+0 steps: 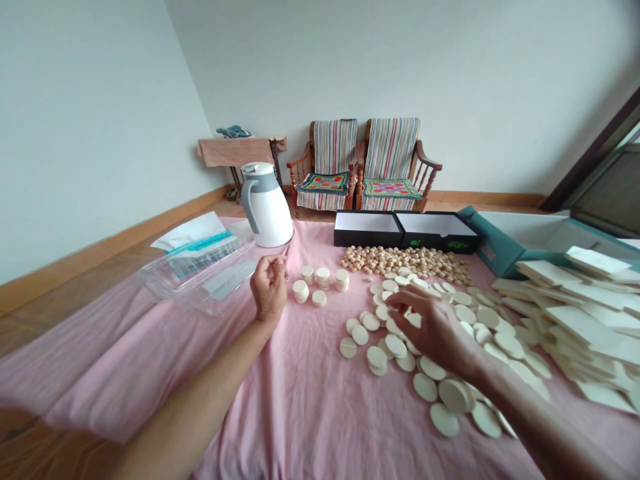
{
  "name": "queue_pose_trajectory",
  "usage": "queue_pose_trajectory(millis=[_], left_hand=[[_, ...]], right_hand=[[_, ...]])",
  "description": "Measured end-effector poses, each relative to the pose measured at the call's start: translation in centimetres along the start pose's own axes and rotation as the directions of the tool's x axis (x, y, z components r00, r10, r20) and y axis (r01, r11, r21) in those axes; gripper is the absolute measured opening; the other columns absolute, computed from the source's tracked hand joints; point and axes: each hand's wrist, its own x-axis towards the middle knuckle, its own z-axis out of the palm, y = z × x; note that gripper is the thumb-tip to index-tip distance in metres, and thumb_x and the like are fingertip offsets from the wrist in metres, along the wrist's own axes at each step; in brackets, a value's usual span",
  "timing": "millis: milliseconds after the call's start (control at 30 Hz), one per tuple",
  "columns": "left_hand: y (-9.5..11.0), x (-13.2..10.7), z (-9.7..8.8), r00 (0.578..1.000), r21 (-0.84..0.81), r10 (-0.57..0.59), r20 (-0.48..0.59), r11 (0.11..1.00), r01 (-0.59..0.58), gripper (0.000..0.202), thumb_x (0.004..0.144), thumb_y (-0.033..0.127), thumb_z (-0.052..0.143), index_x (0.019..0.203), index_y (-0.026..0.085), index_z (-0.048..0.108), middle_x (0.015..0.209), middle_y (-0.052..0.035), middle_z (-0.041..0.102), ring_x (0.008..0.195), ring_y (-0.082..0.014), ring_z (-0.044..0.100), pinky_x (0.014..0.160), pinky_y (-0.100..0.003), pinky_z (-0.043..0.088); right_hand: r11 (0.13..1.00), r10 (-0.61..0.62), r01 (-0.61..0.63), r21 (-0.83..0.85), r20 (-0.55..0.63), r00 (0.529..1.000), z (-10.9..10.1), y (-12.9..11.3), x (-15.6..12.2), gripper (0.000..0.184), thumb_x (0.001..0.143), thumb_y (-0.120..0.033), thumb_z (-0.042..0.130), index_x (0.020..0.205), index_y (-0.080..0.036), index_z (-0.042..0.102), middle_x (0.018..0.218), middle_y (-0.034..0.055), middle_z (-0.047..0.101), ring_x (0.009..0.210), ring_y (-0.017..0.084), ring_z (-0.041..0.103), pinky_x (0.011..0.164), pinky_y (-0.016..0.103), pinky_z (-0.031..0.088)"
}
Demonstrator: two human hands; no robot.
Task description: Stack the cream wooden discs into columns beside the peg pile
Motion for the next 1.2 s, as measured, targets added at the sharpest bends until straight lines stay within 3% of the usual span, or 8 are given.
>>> queue_pose_trajectory(millis=[133, 267, 367, 567, 800, 1033, 1200], left_hand=[[-2.5, 1.0, 0.4, 0.986, -0.169, -0.142, -0.086, 0.978, 0.126, 0.021, 0.082, 0.037, 0.048, 0.085, 0.017, 0.051, 0.063, 0.0026, 0.052, 0.052, -0.0079, 0.05, 0.05, -0.017, 0.04], [-3.1, 0.9, 0.5, 0.978, -0.214, -0.208, -0.023, 0.957, 0.198, 0.025, 0.08, 0.042, 0.049, 0.083, 0.017, 0.052, 0.062, 0.0033, 0.052, 0.051, -0.0075, 0.049, 0.048, -0.016, 0.039], [-3.1, 0.3, 0.4, 0.976, -0.205, -0.213, 0.044, 0.954, 0.218, 0.028, 0.079, 0.043, 0.051, 0.079, 0.016, 0.054, 0.06, 0.003, 0.052, 0.05, -0.0077, 0.049, 0.048, -0.017, 0.04], [-3.4, -0.4, 0.0, 0.966, -0.18, -0.208, 0.155, 0.955, 0.235, 0.032, 0.079, 0.045, 0.052, 0.081, 0.014, 0.058, 0.062, 0.0006, 0.055, 0.052, -0.0097, 0.052, 0.048, -0.019, 0.042], [-4.1, 0.0, 0.0, 0.957, -0.171, -0.206, 0.203, 0.955, 0.242, 0.035, 0.079, 0.047, 0.053, 0.081, 0.013, 0.059, 0.061, 0.0003, 0.056, 0.053, -0.0112, 0.053, 0.051, -0.021, 0.042], [-3.8, 0.0, -0.2, 0.96, -0.168, -0.185, 0.209, 0.961, 0.222, 0.036, 0.079, 0.049, 0.053, 0.079, 0.013, 0.061, 0.062, 0.0, 0.058, 0.057, -0.0125, 0.055, 0.055, -0.022, 0.042], [-3.4, -0.1, -0.1, 0.962, -0.171, -0.186, 0.2, 0.96, 0.221, 0.036, 0.078, 0.049, 0.054, 0.075, 0.014, 0.062, 0.059, 0.0004, 0.057, 0.056, -0.0126, 0.054, 0.055, -0.022, 0.041]], right_hand=[[0.997, -0.066, 0.07, -0.012, 0.205, 0.976, 1.7, -3.1, 0.1, 0.022, 0.077, -0.01, 0.051, 0.094, -0.019, 0.062, 0.088, 0.0053, 0.06, 0.082, 0.017, 0.054, 0.072, 0.028, 0.042], [0.992, -0.075, 0.102, -0.068, 0.323, 0.944, 3.0, -4.1, 0.3, 0.031, 0.07, -0.006, 0.053, 0.098, -0.018, 0.061, 0.093, 0.0058, 0.059, 0.091, 0.019, 0.052, 0.08, 0.03, 0.039], [0.992, -0.033, 0.074, -0.1, 0.364, 0.931, 3.4, -4.4, 0.5, 0.029, 0.07, -0.006, 0.053, 0.095, -0.018, 0.061, 0.093, 0.0059, 0.059, 0.094, 0.019, 0.052, 0.082, 0.029, 0.038], [0.977, 0.008, 0.075, -0.198, 0.388, 0.922, 3.2, -5.3, 0.5, 0.024, 0.074, -0.007, 0.049, 0.091, -0.019, 0.061, 0.092, 0.0071, 0.06, 0.093, 0.02, 0.055, 0.078, 0.029, 0.038], [0.95, 0.061, 0.074, -0.302, 0.413, 0.909, 3.5, -5.6, -0.2, 0.021, 0.077, -0.006, 0.045, 0.09, -0.017, 0.057, 0.091, 0.0075, 0.059, 0.077, 0.017, 0.057, 0.065, 0.028, 0.037], [0.973, 0.071, 0.014, -0.229, 0.359, 0.93, 3.9, -5.7, -0.8, 0.021, 0.075, -0.008, 0.047, 0.09, -0.017, 0.058, 0.09, 0.0075, 0.058, 0.083, 0.018, 0.055, 0.069, 0.027, 0.037], [0.981, 0.079, -0.035, -0.191, 0.223, 0.972, 4.4, -6.3, 0.3, 0.011, 0.074, -0.012, 0.048, 0.078, -0.017, 0.056, 0.08, 0.0047, 0.055, 0.073, 0.015, 0.052, 0.064, 0.026, 0.035]])
